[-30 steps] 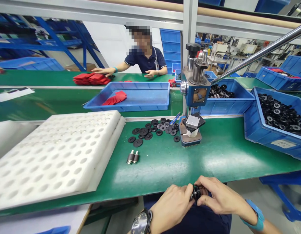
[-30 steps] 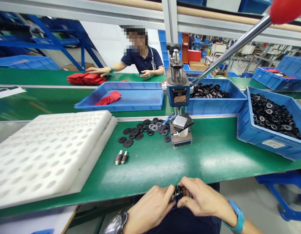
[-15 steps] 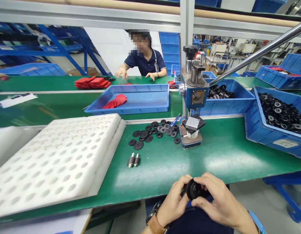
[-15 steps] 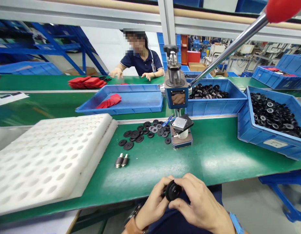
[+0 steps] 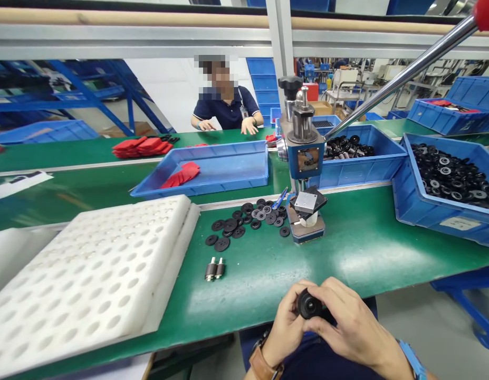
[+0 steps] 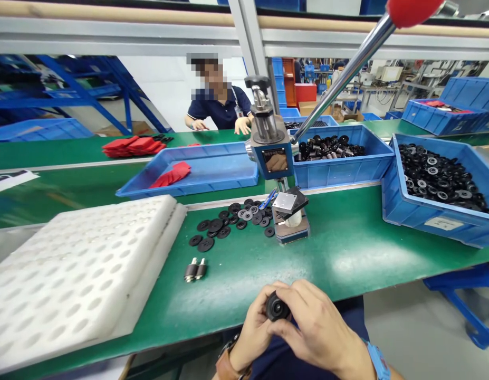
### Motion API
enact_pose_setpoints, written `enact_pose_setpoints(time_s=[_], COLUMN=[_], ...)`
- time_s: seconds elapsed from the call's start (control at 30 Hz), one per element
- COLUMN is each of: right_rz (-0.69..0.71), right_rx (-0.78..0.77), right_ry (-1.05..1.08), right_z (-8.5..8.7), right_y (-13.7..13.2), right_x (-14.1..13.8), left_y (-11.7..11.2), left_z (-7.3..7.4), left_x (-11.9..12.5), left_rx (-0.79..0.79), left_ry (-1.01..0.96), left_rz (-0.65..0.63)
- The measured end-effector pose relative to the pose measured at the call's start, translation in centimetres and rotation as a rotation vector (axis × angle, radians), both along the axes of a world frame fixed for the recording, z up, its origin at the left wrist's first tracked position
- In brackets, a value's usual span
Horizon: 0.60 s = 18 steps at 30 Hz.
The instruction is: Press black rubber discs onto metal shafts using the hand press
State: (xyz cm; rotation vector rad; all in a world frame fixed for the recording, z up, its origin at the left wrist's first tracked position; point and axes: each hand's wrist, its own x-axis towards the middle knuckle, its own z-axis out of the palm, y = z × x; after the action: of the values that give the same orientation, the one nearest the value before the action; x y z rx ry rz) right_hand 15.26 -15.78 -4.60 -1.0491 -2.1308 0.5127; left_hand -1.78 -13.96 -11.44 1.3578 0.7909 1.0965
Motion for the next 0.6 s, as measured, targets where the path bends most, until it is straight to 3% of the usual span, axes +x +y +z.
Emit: enact_pose_setpoints(time_s=[0.17, 0.3, 0.37, 0.47, 0.6], right_rz=[-0.071, -0.111, -0.117, -0.137, -0.329], right_rx=[-0.055, -0.054, -0.014, 0.099, 0.345], right_ry=[0.132, 0.258, 0.295, 0.32, 0.357], right_z=[-0.5, -0.8, -0.5, 1.1, 6.3], right_y=[1.1, 3.1, 4.4, 6.5, 8.9], right_x=[0.8, 1.3, 1.4, 1.8, 3.0], left_y=[0.5, 2.6, 4.4, 7.5, 12.3], left_z=[0.4, 2.0, 3.6, 7.2, 12.1], left_x=[0.7, 0.9, 0.8, 0.6, 1.1], left_rx=[-0.152, -0.195, -0.134, 0.014, 0.216], left_ry=[-0.042, -0.113, -0.108, -0.054, 0.134], left_rz=[0.096, 0.136, 0.23, 0.417, 0.528])
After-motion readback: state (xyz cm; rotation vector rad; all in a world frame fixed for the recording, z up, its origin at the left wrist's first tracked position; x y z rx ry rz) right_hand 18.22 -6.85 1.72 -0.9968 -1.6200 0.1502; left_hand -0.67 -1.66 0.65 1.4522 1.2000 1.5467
